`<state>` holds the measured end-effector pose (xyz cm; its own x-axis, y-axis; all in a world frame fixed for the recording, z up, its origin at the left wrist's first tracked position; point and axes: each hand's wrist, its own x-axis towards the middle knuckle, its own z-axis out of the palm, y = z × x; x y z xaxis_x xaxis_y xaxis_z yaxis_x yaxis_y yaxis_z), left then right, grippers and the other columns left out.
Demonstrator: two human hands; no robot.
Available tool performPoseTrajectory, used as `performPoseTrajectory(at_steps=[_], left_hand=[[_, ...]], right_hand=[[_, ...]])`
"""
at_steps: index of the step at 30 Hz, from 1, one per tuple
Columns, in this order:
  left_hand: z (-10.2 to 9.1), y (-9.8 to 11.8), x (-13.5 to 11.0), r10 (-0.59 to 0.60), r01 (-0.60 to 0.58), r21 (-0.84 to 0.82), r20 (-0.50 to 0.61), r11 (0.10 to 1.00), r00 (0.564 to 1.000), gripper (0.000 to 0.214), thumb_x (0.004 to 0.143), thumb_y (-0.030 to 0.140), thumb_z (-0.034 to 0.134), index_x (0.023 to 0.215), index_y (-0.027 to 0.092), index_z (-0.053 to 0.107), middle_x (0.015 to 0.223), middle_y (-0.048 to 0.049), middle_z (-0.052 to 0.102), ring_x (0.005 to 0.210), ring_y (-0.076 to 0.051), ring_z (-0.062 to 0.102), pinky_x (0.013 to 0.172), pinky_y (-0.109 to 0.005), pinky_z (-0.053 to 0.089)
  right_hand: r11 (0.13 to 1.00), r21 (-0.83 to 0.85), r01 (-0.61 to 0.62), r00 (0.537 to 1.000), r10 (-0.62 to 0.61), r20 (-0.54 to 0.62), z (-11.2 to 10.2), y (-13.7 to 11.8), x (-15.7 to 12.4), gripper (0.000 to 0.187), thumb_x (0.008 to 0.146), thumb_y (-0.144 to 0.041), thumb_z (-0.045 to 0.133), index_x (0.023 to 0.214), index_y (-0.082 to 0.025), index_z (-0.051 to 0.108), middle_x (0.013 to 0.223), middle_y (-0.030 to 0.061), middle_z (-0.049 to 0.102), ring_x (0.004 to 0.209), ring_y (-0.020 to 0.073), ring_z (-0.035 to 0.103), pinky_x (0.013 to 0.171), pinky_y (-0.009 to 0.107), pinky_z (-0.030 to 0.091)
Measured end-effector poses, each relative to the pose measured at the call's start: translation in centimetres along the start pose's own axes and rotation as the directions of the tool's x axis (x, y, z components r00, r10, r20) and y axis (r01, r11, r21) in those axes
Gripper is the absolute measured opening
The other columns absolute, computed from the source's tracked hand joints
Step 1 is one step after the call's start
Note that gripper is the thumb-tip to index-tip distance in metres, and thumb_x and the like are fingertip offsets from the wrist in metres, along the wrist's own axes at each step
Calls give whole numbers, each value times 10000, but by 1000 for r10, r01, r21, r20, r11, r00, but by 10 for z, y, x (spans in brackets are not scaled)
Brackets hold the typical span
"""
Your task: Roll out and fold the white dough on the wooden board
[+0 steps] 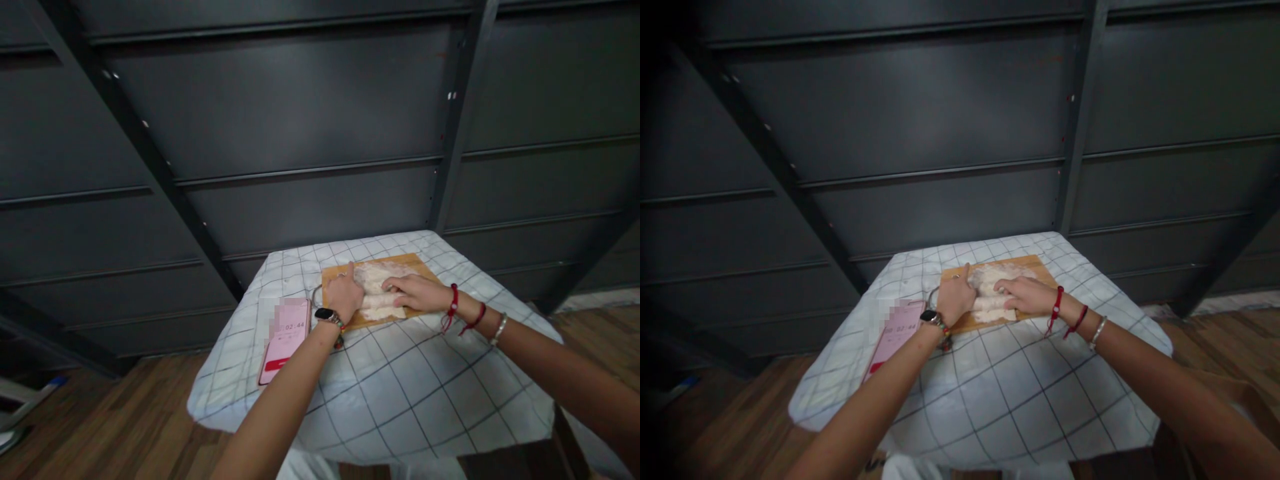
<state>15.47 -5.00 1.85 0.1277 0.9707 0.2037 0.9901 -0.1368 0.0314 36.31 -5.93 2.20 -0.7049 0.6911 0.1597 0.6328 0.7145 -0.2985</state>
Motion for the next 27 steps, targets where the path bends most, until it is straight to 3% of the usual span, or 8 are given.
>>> performPoseTrajectory(at_steps=[3,8,12,14,18,24,27], left_hand=[[-3,3,4,-14,14,16,15,1000,1000,607,875,221,328,1448,58,218,980,-186,658,905,-262,633,712,-328,452],[-4,3,7,-31,31,40,12,999,999,622,887,241,316,1453,31,167,961,-183,662,879,-247,640,697,-309,451],[-2,2,7,-10,11,32,-32,999,999,628,891,237,300,1459,29,131,904,-164,673,838,-241,645,669,-305,449],[-2,2,8,-9,9,28,-35,1000,999,640,893,251,304,1463,34,109,904,-162,673,836,-241,646,671,-307,449],[-4,4,12,-57,57,36,-9,998,998,652,891,267,319,1464,40,105,915,-165,672,855,-245,647,691,-312,451],[-8,8,13,-85,85,-2,-34,996,996,620,890,265,321,1452,44,181,936,-167,671,891,-256,639,770,-343,442],[-8,9,12,-121,118,-53,-68,992,990,607,892,268,310,1453,72,190,959,-161,667,911,-271,628,855,-424,413]], right_hand=[[996,82,25,999,-29,42,-5,6,7,337,843,-300,556,1153,-175,518,892,46,672,799,185,609,708,280,434],[994,109,27,997,-35,72,-3,8,9,376,859,-299,542,1204,-155,501,917,60,642,827,177,593,725,279,443],[1000,-25,6,993,-9,-115,5,4,-13,672,779,-484,636,1327,-155,428,1105,130,563,1007,251,541,860,359,430],[993,-120,-23,985,2,-172,8,6,-24,659,742,-539,653,1267,-172,499,1093,136,561,1007,278,535,861,389,430],[996,-87,10,993,-20,-114,11,14,-34,433,854,-518,519,1112,-176,585,1018,111,613,968,242,563,847,356,435],[999,1,39,999,-39,-17,-2,20,-23,463,856,-550,497,1056,-148,612,962,99,646,877,207,593,772,309,441],[996,79,35,997,-40,67,-13,23,-16,454,859,-537,497,1025,-137,631,912,87,655,822,188,598,716,286,442]])
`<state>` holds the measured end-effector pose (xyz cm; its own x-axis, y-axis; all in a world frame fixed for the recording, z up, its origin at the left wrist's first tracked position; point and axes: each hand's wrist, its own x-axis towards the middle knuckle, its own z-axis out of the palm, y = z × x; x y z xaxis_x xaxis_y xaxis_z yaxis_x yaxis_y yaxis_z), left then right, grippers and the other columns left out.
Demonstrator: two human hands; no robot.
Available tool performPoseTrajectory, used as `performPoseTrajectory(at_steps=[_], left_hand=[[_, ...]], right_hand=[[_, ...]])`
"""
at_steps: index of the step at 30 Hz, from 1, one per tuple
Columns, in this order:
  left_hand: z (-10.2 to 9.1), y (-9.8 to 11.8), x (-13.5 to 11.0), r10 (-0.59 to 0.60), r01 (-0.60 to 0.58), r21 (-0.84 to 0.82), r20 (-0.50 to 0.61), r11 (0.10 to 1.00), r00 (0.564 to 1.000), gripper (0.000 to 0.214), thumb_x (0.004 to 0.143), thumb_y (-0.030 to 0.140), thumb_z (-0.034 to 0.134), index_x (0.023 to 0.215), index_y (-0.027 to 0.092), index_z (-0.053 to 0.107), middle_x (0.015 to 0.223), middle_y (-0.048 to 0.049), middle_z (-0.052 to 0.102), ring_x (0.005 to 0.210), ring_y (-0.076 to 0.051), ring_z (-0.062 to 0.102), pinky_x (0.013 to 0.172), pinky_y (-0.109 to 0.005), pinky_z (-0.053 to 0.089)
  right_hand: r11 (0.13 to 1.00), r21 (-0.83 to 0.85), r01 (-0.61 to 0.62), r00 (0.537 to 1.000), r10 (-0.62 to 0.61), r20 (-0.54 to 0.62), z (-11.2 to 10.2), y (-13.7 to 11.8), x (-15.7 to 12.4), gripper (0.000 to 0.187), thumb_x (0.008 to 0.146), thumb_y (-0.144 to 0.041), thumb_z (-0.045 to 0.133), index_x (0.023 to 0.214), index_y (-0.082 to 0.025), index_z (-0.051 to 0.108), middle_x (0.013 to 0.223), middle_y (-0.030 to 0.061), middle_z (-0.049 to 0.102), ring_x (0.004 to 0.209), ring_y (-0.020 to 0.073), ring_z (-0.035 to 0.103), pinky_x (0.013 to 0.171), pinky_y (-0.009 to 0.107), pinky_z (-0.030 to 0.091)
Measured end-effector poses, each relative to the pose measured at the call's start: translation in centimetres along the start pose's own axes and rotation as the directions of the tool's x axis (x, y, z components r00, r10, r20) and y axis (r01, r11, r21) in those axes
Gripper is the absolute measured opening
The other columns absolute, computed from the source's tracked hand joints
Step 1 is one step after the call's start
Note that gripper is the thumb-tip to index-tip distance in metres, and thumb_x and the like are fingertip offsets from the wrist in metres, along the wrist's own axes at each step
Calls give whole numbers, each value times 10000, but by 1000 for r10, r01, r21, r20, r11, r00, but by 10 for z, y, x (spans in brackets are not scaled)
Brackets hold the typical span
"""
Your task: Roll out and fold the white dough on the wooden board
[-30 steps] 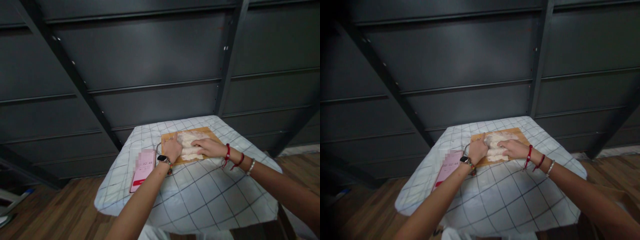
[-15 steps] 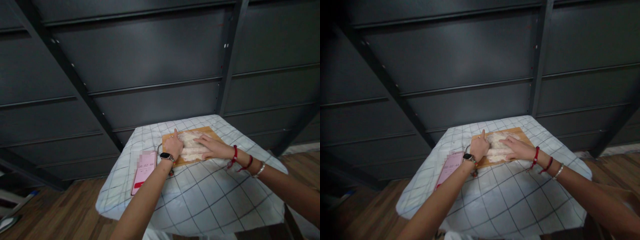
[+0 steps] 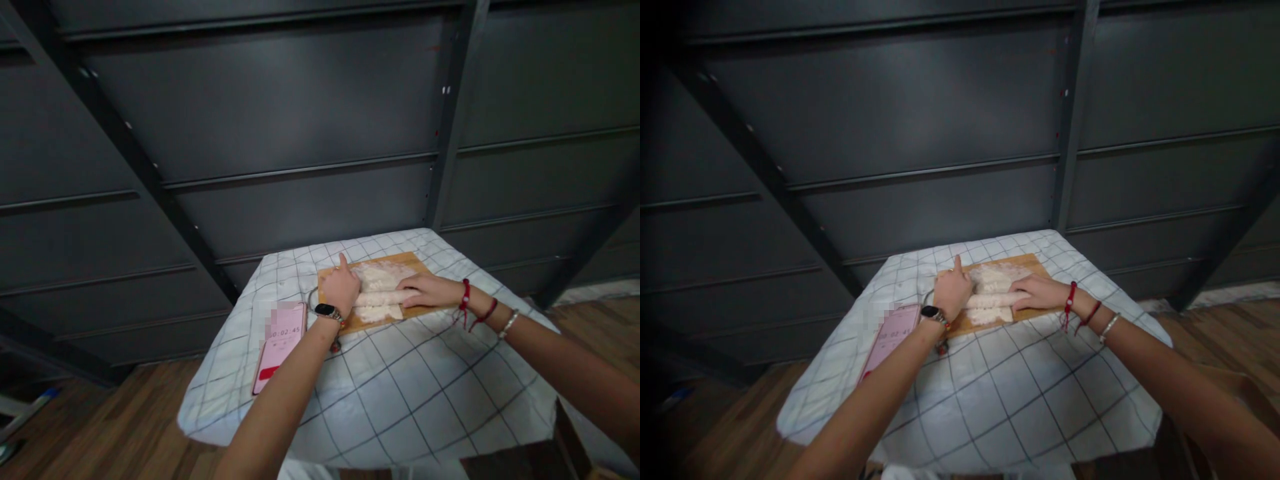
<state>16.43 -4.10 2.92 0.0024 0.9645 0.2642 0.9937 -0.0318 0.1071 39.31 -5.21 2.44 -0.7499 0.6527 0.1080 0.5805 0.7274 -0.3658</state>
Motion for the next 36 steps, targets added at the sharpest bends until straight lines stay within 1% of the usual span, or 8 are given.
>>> performPoseTrajectory(at_steps=[6,9,14,19,22,26,31,36], left_hand=[[12,-12,6,139,-145,-64,-88,987,986,549,910,268,265,1445,157,225,1150,-129,612,1060,-247,560,1005,-470,280],[17,-17,13,167,-170,-69,-46,983,985,554,908,275,258,1446,147,225,1170,-132,599,1086,-250,542,966,-438,331],[20,-16,25,134,-126,-87,100,988,986,580,901,288,261,1460,155,180,1244,-153,554,1171,-278,489,965,-452,338],[18,-11,39,21,-2,-97,188,995,982,585,898,310,279,1457,167,181,1299,-169,515,1202,-307,465,975,-490,316],[21,-10,46,16,2,-94,186,996,982,573,893,299,288,1447,176,209,1297,-167,518,1205,-314,462,985,-526,293],[25,-11,54,48,-39,-82,107,996,993,555,889,259,296,1431,154,243,1226,-166,566,1181,-293,486,1016,-537,254],[17,-11,58,140,-140,-56,0,989,990,524,896,241,302,1409,139,282,1180,-152,583,1136,-261,515,1040,-514,238],[18,-18,41,283,-283,15,-24,959,959,495,921,281,273,1405,186,301,1201,-125,572,1126,-238,520,1031,-435,284]], right_hand=[[892,390,-230,949,116,294,-9,18,13,407,850,-521,487,899,-132,596,720,18,607,504,100,534,471,224,404],[844,464,-268,946,141,291,-10,25,17,393,853,-502,478,1014,-146,520,716,11,610,497,101,526,452,218,392],[986,15,-164,986,163,25,-14,19,20,232,876,-381,476,958,-166,508,777,47,617,668,153,559,599,258,415],[938,-244,-244,968,219,-125,-5,16,26,291,952,-311,304,978,-154,548,903,94,644,804,192,592,715,289,421],[907,-301,-293,955,265,-131,-3,25,36,359,964,-280,257,998,-142,587,953,105,659,854,196,602,770,290,417],[890,-342,-302,943,331,28,-12,38,57,376,944,-254,313,844,-141,656,935,112,674,886,204,600,777,271,402],[864,-246,-440,880,469,77,-18,41,70,536,952,-426,271,789,-126,684,819,117,683,764,211,608,650,271,398],[904,-166,-395,918,395,-33,-6,41,57,562,957,-447,248,774,-138,680,782,90,680,744,203,608,671,281,419]])
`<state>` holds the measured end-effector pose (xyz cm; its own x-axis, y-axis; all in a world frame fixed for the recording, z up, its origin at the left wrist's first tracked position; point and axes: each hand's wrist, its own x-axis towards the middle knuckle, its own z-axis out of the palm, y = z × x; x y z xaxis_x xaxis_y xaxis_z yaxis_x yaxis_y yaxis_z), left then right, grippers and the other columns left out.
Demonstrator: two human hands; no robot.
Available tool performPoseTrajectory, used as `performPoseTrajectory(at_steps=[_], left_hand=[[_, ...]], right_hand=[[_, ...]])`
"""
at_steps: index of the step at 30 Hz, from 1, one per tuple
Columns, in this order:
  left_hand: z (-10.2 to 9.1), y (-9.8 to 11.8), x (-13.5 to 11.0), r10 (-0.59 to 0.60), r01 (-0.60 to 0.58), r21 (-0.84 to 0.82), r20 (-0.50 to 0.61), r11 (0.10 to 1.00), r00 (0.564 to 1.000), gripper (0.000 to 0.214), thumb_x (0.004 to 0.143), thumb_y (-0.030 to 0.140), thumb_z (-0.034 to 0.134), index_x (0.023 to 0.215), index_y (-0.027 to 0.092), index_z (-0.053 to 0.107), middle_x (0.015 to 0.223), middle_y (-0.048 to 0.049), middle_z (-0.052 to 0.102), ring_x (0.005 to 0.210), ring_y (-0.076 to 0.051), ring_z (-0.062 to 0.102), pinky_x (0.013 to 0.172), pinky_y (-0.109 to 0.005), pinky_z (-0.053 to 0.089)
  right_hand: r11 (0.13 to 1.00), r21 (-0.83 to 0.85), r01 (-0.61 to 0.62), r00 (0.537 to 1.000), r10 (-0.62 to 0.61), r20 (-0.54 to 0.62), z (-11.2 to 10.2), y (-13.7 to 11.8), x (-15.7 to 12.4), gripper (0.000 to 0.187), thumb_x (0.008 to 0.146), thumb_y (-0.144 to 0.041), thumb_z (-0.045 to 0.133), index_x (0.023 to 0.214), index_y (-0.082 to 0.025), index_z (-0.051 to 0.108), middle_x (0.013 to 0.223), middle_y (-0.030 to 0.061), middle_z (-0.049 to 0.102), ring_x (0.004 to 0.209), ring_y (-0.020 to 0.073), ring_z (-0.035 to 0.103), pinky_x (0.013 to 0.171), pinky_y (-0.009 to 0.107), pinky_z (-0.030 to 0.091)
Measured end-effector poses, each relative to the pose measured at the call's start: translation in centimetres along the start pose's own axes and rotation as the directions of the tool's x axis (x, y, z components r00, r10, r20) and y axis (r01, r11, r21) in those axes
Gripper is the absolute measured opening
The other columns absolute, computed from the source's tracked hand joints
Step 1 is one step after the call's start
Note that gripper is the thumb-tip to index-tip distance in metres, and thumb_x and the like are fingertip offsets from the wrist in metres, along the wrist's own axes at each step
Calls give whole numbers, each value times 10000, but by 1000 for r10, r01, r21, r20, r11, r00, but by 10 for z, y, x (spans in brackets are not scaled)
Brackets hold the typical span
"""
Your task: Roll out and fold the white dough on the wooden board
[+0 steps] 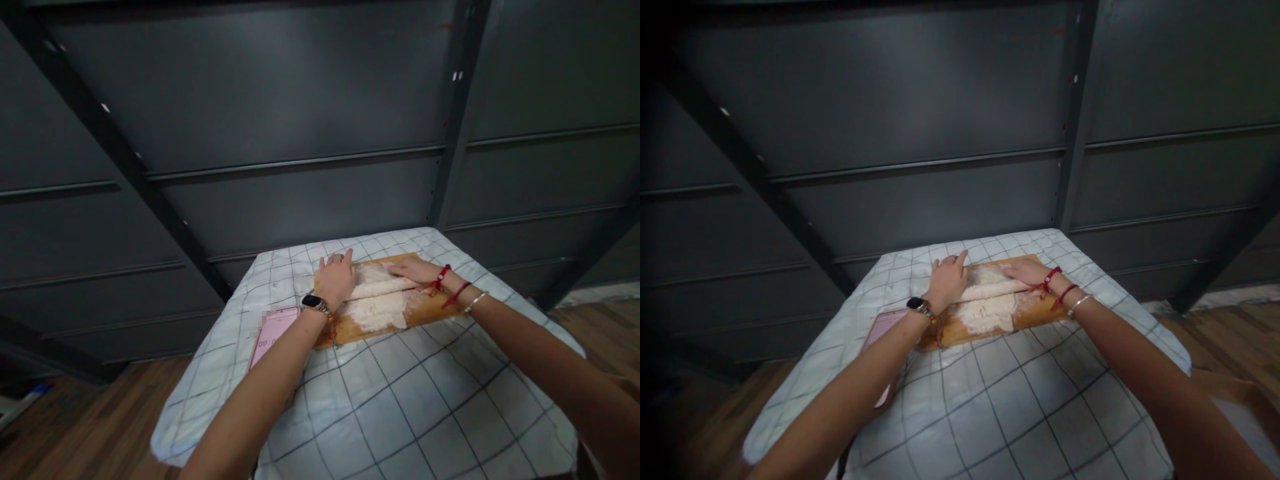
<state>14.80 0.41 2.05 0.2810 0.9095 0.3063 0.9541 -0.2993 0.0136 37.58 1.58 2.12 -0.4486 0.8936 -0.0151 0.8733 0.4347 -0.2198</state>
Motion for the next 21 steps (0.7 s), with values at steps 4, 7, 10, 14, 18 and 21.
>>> performPoseTrajectory(at_steps=[4,7,10,14,18,21], left_hand=[[11,-1,-11,-104,106,-11,115,994,988,533,922,294,236,1431,135,254,1130,-149,607,1056,-263,561,910,-406,391],[16,0,-12,-88,86,23,65,996,994,557,915,311,256,1451,167,216,1200,-152,570,1136,-294,498,942,-461,345],[16,1,-13,-82,81,30,31,996,996,580,909,317,264,1463,163,186,1260,-158,526,1184,-305,447,963,-484,311],[15,2,-18,-76,76,33,-4,997,997,582,903,288,260,1465,161,177,1257,-157,524,1180,-297,441,971,-489,291],[12,2,-20,-91,91,10,33,996,995,582,904,287,259,1465,162,173,1239,-157,543,1150,-283,469,971,-476,289],[9,3,-20,-128,130,-20,87,991,988,576,906,292,258,1464,172,181,1248,-149,546,1142,-273,486,977,-468,286]], right_hand=[[988,-98,121,960,-141,-240,9,-5,-16,428,963,-335,285,938,-132,661,920,113,659,876,216,593,812,335,428],[942,-179,282,887,-328,-326,12,-23,-21,335,945,-306,368,1116,-160,616,1074,117,601,1031,228,522,899,372,408],[869,-170,465,816,-495,-298,15,-43,-17,340,908,-325,478,1212,-206,570,1195,105,534,1124,234,452,959,401,379],[809,-51,585,782,-580,-229,17,-52,-6,329,840,-345,600,1126,-185,626,1133,101,545,1076,218,475,952,386,391],[802,47,596,789,-573,-222,15,-48,-4,310,805,-386,646,1048,-196,673,1025,70,569,963,193,526,869,344,431],[800,71,596,791,-570,-222,13,-45,-5,310,798,-406,651,1044,-220,684,1022,58,574,962,192,534,866,346,425]])
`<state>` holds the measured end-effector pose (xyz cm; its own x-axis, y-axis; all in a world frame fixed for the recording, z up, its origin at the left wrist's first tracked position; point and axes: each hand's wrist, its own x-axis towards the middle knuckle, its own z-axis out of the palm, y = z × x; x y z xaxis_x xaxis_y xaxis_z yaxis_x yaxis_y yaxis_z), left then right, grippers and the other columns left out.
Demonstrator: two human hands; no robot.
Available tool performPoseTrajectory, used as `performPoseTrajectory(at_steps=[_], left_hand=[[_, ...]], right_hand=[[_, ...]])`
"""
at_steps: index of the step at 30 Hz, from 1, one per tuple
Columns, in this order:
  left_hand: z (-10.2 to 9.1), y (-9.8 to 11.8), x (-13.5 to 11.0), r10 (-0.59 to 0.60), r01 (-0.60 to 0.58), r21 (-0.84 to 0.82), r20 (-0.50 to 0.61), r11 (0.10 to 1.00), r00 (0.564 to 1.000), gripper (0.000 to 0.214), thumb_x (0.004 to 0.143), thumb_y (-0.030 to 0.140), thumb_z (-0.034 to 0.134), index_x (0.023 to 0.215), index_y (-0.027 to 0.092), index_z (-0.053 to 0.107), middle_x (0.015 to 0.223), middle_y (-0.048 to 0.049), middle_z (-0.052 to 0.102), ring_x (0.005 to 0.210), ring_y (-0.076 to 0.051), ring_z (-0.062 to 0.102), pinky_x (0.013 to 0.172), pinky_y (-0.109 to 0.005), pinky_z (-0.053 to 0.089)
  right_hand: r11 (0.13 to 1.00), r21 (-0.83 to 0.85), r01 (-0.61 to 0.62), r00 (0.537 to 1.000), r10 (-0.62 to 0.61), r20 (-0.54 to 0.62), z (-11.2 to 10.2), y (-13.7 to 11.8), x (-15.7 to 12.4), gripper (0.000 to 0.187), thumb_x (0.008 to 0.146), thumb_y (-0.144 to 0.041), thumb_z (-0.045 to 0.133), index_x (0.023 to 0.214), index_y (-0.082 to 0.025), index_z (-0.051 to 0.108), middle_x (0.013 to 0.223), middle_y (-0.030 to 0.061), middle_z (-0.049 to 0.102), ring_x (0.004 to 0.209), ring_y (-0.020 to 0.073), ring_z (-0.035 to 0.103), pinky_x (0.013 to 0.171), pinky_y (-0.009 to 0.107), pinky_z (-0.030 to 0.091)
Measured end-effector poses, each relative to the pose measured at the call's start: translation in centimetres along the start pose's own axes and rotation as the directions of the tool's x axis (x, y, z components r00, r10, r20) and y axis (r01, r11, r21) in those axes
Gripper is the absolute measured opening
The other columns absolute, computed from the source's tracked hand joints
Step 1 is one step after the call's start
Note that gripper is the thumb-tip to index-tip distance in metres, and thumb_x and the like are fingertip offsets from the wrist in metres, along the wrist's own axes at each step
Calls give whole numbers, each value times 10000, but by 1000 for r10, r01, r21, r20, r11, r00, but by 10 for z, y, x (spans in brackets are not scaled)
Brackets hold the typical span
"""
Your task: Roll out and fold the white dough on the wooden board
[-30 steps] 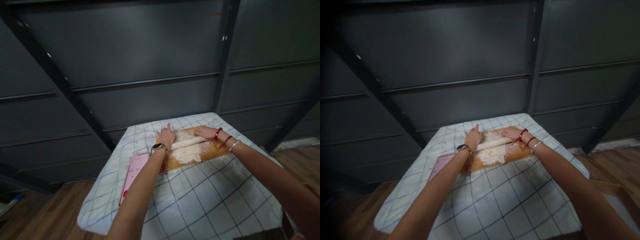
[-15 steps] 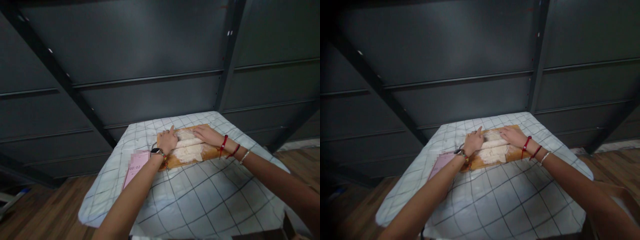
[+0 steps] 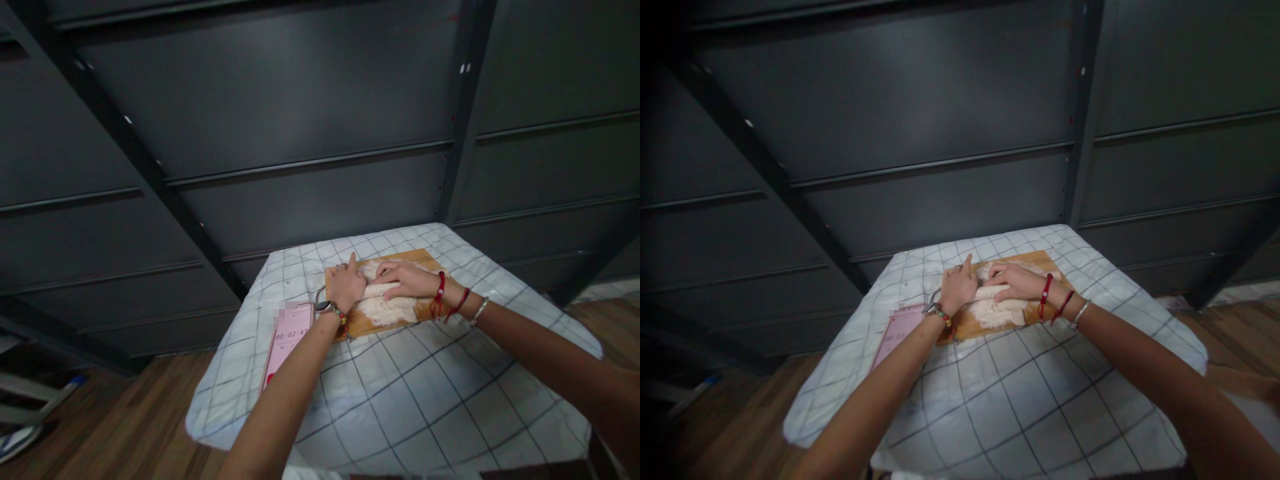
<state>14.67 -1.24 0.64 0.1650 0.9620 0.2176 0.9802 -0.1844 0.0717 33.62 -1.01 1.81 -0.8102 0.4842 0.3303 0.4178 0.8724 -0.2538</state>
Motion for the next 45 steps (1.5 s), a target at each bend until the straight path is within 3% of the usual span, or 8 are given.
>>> performPoseTrajectory(at_steps=[9,23,29,37,45], left_hand=[[-6,2,0,2,-1,-23,65,1000,998,518,905,284,260,1417,222,316,1301,-127,523,1159,-282,488,960,-482,316],[-5,2,2,-8,9,-16,97,1000,995,524,900,295,291,1419,226,316,1305,-115,526,1169,-291,482,978,-477,293],[-2,1,4,0,3,-29,98,1000,995,541,899,297,280,1434,221,278,1303,-116,527,1174,-281,478,980,-473,288],[2,0,5,4,-1,-61,43,998,999,565,892,280,235,1448,179,235,1291,-121,538,1129,-269,503,956,-481,302],[-6,3,0,5,-3,-27,76,1000,997,527,913,299,249,1428,198,291,1256,-141,559,1138,-286,504,968,-485,275]], right_hand=[[996,82,35,999,-34,-14,5,11,-5,318,834,-384,612,1101,-218,666,1040,66,589,979,183,543,885,362,433],[997,19,79,996,-79,-41,4,-1,-17,255,889,-273,526,1099,-238,665,1048,66,561,977,171,537,864,345,458],[994,-18,104,992,-105,-63,7,-2,-21,337,851,-160,491,1124,-265,659,1106,72,501,984,178,514,864,363,463],[996,-56,74,997,-73,4,9,-6,-23,321,796,-144,504,1026,-237,708,1103,69,490,981,189,514,885,366,452],[993,103,66,995,-59,-75,-1,-18,-21,261,876,-237,504,1069,-240,678,1103,73,476,1080,193,474,966,412,402]])
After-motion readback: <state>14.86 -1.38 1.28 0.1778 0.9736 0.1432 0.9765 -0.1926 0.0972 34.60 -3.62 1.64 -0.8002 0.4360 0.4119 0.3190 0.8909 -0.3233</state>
